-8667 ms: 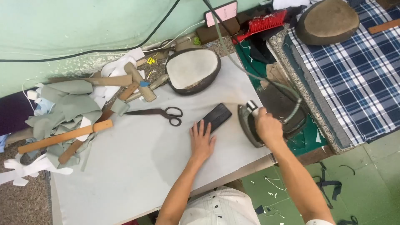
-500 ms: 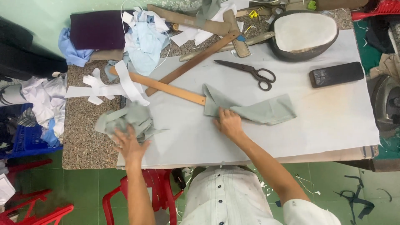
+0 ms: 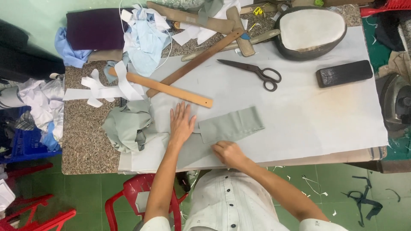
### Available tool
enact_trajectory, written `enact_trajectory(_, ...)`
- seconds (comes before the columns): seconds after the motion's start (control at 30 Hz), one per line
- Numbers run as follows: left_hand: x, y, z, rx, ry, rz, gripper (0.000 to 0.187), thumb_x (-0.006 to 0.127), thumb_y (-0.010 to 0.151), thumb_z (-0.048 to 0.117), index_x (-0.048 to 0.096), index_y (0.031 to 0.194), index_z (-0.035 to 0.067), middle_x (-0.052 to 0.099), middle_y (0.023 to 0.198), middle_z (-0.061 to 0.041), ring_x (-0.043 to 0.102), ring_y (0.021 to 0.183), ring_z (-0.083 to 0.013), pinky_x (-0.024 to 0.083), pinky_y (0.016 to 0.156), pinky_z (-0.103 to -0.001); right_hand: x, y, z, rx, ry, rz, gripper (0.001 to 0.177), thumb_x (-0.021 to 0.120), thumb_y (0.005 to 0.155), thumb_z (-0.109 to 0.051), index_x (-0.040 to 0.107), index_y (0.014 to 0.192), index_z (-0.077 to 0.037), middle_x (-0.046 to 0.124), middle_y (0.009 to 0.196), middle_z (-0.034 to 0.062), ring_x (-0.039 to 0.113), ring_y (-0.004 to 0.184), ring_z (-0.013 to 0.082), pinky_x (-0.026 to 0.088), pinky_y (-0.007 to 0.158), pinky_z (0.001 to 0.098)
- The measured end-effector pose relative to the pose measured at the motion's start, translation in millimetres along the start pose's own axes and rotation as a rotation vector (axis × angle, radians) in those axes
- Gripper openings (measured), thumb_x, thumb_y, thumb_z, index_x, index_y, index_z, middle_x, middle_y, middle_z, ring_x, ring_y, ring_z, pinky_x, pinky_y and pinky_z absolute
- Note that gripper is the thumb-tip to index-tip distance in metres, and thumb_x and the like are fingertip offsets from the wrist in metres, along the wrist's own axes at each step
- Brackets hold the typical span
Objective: The person irons a long strip of light green fabric on a work table. They place a white paper pattern on the fabric, iron over it, and then use scissors to trim the paper. The person continues to iron the fabric strip, using a black rectangular object to hold it in place.
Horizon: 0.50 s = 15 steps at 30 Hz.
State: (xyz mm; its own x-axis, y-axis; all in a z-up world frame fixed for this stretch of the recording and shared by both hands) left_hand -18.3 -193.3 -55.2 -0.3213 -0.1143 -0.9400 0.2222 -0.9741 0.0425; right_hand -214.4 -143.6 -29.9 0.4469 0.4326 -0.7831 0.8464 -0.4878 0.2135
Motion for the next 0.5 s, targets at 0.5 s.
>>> enact_trajectory(0.5,-1.2,-36.2,31.7,-0.094,-0.179,0.073,0.069,0.05,0.104,0.04,0.031,0.157,0.001,0.019,0.165,-0.03,0.016,0.153,-0.0449,0.009,0.122,-0.063,29.0,2.5,76.6,0.195,-0.36,0.201,0.004,0.067,0.089,-0.02,0.068,0.089,-0.016,0.059,0.073,0.0009,0.064,0.059,0.0193,0.05,0.054,0.03)
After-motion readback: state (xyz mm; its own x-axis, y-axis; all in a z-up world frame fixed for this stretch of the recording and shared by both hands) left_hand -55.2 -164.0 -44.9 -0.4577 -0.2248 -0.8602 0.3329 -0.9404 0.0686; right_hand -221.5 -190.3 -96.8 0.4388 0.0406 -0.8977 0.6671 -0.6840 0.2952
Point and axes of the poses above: each hand's wrist, its own y-axis towards the middle knuckle, its own x-axis out of the palm, z = x × y, the point moved 10 cm from there along y, towards the middle knuckle
